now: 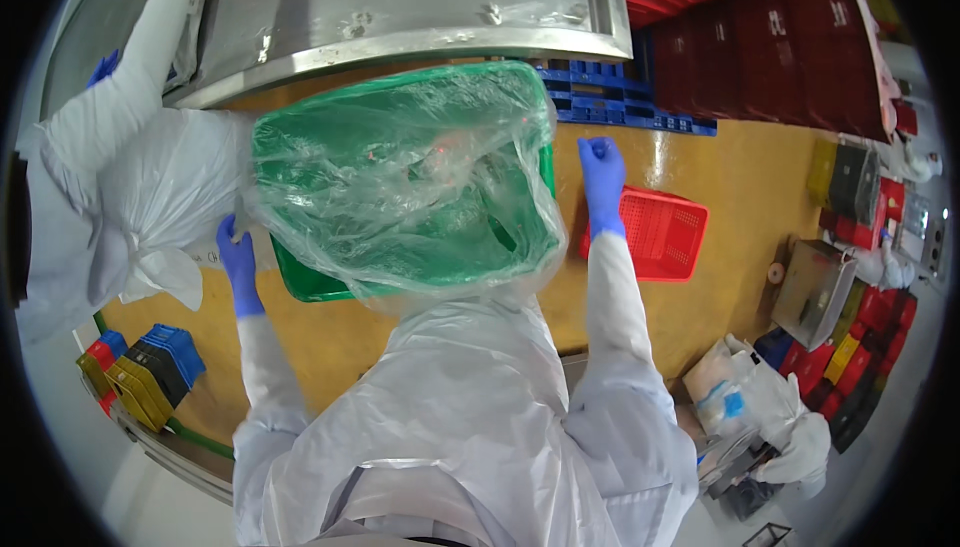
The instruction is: The person arranges pink rectangular blocks on a stainless steel table, then places them into a plastic-lined basket. They repeat this process, moving blocks from the table into baskets and occasionally handling plastic liners.
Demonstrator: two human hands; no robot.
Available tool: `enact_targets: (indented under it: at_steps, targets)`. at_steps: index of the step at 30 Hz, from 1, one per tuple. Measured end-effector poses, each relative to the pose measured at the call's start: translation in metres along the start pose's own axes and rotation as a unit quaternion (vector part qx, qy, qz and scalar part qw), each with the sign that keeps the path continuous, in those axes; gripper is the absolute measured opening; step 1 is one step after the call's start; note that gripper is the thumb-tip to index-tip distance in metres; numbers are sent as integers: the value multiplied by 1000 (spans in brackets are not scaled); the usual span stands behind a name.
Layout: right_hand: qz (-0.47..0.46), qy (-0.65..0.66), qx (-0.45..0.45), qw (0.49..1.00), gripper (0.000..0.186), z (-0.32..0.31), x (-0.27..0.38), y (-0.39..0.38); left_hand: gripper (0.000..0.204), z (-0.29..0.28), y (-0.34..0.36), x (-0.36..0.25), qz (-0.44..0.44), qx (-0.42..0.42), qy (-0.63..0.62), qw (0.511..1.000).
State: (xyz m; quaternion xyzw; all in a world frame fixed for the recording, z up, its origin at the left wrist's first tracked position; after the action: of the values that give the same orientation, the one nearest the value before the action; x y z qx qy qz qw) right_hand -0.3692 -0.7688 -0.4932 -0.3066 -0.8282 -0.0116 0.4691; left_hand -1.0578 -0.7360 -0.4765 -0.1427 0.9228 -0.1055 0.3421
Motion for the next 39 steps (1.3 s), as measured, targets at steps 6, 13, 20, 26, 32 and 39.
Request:
enact_targets:
  at_steps: [6,13,20,26,32,39]
  targets:
    - [-199,-316,48,926,16,10,50,-112,58,47,-115,-167,306,127,341,880]
    - [137,156,52,977,15,-50,-86,-92,23,10,-142,-122,173,125,314,925]
    - [67,-148,190,968,24,5,-142,-129,47,66,-227,-19,10,124,-156,980]
    - [300,286,203,887,39,-16,-39,-157,50,115,-190,-41,-177,84,-594,780]
    - [109,240,137,955,37,39,-58,-160,48,121,-142,-44,-128,102,-594,787]
    - [17,-13,86,996,48,20,16,-113,61,105,-107,-44,-147,-138,-396,896]
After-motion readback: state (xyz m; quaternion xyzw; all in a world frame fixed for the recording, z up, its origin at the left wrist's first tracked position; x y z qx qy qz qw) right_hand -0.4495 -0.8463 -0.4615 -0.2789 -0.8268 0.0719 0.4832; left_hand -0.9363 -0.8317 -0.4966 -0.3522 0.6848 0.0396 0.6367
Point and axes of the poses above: each hand's wrist, its own y-axis towards the middle knuckle, its own z-axis out of the palm, x = y × z, the point moved 2 cm from there along y, towards the middle knuckle, and after that the axes turned 9 degrees about x, right-handed, at the moved point
